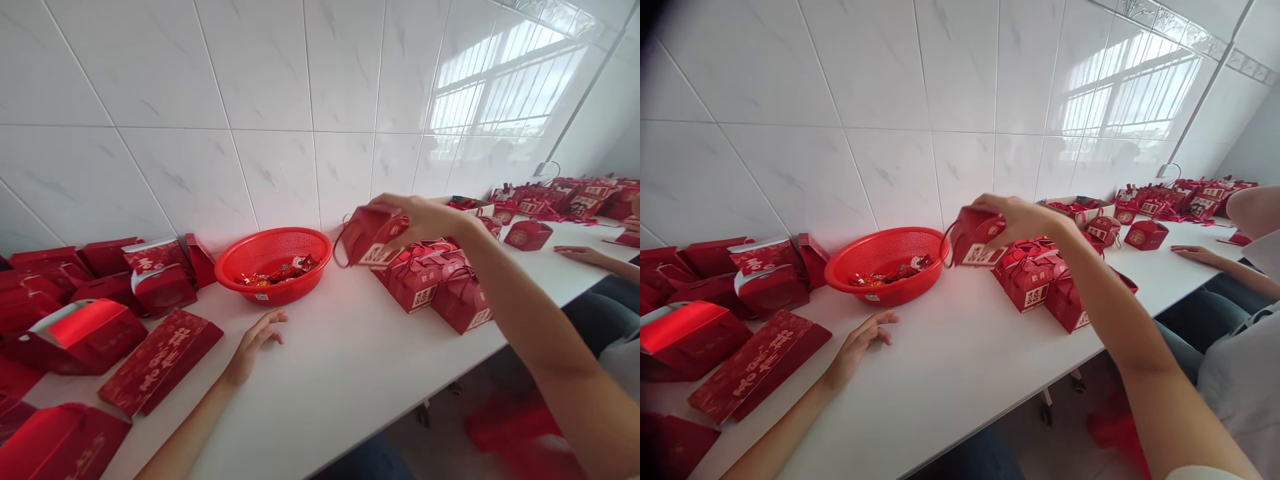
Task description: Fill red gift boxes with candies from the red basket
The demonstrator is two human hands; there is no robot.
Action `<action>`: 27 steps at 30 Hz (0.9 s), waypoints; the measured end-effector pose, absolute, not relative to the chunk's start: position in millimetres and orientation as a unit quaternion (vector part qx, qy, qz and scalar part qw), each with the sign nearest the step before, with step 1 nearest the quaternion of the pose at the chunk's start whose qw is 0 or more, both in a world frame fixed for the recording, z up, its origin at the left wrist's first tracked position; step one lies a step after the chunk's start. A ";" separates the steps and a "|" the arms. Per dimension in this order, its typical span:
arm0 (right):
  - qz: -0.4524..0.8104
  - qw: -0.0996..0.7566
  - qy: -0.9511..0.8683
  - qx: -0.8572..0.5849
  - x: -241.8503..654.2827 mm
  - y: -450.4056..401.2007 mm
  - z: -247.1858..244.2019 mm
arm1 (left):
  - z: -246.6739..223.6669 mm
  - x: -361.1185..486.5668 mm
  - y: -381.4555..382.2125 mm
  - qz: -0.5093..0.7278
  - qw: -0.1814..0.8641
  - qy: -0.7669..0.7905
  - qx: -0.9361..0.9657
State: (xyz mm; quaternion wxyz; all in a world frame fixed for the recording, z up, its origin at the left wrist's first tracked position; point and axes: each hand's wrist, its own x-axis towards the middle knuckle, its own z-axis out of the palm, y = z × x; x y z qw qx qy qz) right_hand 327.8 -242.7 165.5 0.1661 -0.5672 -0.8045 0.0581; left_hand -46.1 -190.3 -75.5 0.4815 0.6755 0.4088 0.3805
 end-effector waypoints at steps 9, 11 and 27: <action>-0.086 0.172 -0.645 -0.739 437.1 -193.4 162.6 | -72.5 -43.6 -192.4 0.368 0.469 0.425 0.681; -0.081 0.145 -0.630 -0.759 453.9 -182.6 153.6 | -72.1 -43.8 -192.8 0.365 0.468 0.424 0.684; -0.008 0.123 -0.647 -0.752 498.6 -109.0 111.5 | -80.6 -48.2 -188.6 0.340 0.464 0.426 0.698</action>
